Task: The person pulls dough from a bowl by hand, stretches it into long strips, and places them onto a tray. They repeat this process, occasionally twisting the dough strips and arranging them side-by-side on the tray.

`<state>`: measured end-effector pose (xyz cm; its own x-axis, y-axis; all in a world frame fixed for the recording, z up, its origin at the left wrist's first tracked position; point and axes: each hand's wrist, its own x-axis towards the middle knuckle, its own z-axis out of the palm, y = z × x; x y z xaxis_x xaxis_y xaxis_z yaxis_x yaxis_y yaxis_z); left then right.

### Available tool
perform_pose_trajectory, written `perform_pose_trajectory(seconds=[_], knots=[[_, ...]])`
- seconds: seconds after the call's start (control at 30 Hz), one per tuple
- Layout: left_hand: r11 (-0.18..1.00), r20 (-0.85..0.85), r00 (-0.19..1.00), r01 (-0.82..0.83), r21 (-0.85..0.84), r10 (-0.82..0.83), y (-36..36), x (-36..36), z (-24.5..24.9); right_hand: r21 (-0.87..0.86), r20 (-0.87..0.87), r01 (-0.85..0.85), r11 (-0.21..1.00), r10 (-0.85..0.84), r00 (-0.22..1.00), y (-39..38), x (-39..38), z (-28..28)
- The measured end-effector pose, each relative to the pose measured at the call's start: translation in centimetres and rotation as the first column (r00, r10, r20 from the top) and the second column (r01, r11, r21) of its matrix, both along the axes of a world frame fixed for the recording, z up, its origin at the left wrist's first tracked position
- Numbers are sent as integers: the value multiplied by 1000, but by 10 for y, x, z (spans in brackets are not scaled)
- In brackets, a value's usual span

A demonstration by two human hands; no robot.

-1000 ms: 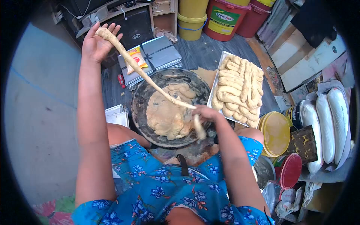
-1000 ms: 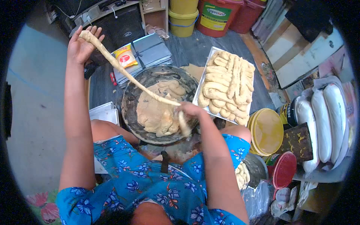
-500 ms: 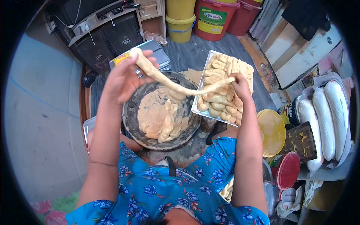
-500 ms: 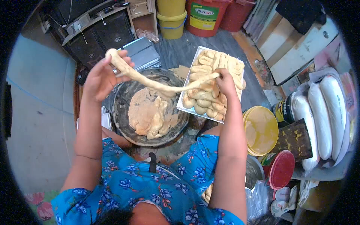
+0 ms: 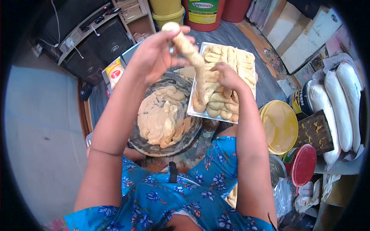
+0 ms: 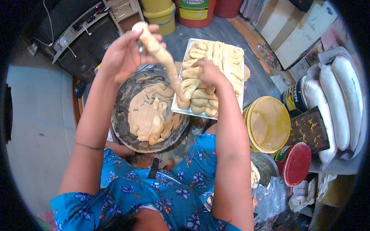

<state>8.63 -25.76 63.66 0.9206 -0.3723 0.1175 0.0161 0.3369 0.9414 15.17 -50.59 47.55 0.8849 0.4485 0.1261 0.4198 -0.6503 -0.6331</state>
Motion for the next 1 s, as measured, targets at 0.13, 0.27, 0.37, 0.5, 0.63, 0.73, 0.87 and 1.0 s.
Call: perform_pose_trajectory(seconds=[0.13, 0.27, 0.37, 0.5, 0.63, 0.73, 0.87, 1.0], knots=[[977, 202, 977, -109, 181, 72, -30, 65, 13, -276, -301, -298, 914, 212, 930, 5, -14, -15], [982, 101, 985, -153, 109, 142, -62, 133, 1, -422, -354, -231, 877, 76, 932, 7, -26, 16], [975, 64, 983, -181, 130, 174, -85, 178, -24, -357, -281, -235, 904, 136, 950, -6, -22, 0], [950, 10, 987, -157, 269, 160, -114, 230, -71, -298, -238, -267, 917, 199, 951, -12, -12, -15], [928, -140, 963, -172, 331, 229, -143, 274, -119, -268, -467, -316, 910, 164, 869, -11, 0, 0], [922, -161, 940, -243, 301, 300, -161, 281, -141, -221, -491, -278, 935, 140, 860, -17, 1, 2], [908, -194, 920, -267, 324, 339, -170, 286, -163, -197, -500, -322, 926, 188, 846, -21, 1, -1], [942, -189, 939, -239, 235, 286, -164, 274, -168, -92, -596, -190, 978, 99, 797, -27, -1, 12]])
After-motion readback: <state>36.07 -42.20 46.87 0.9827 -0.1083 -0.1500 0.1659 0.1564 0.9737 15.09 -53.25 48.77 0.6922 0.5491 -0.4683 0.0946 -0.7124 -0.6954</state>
